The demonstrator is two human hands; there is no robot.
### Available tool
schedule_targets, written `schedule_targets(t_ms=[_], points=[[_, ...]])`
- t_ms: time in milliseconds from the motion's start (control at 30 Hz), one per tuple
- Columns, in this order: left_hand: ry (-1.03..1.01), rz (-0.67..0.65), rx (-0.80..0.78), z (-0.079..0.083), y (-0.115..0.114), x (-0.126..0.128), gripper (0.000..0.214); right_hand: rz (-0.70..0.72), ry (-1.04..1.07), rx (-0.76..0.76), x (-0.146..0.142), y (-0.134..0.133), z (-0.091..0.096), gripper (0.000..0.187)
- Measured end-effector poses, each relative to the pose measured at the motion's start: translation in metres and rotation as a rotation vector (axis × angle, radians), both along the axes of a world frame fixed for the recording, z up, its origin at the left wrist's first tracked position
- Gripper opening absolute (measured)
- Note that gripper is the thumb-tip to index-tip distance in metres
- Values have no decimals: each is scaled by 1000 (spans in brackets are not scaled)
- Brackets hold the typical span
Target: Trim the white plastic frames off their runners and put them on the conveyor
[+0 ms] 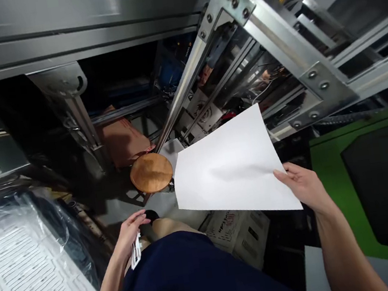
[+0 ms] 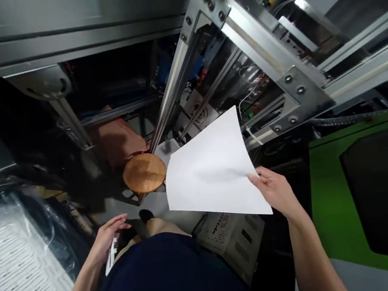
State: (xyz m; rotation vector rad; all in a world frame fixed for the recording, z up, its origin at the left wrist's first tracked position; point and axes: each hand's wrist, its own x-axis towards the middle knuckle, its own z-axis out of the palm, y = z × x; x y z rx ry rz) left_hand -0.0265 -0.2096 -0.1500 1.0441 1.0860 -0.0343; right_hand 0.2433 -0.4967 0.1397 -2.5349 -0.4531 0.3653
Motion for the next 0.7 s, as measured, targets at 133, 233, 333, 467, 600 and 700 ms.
schedule_targets(t_ms=[133,233,333,467,600,700], points=[[-30,-92,-52,-19,-8,40,72,-141,53,164,-16,-22,12,33],[-39,-140,-87,-34,-11,62,80,-191,60,218,-29,-33,8,32],[-84,-189,-138,-42,-9,70,74,-205,74,238,-42,-39,6,31],[-145,-228,-177,-44,-3,70,57,-173,73,232,-53,-42,8,29],[-108,-182,-182,-50,-4,66,46,-132,89,173,-61,-37,3,31],[-46,-129,-194,-60,-13,61,37,-41,67,16,-63,-17,-13,30]])
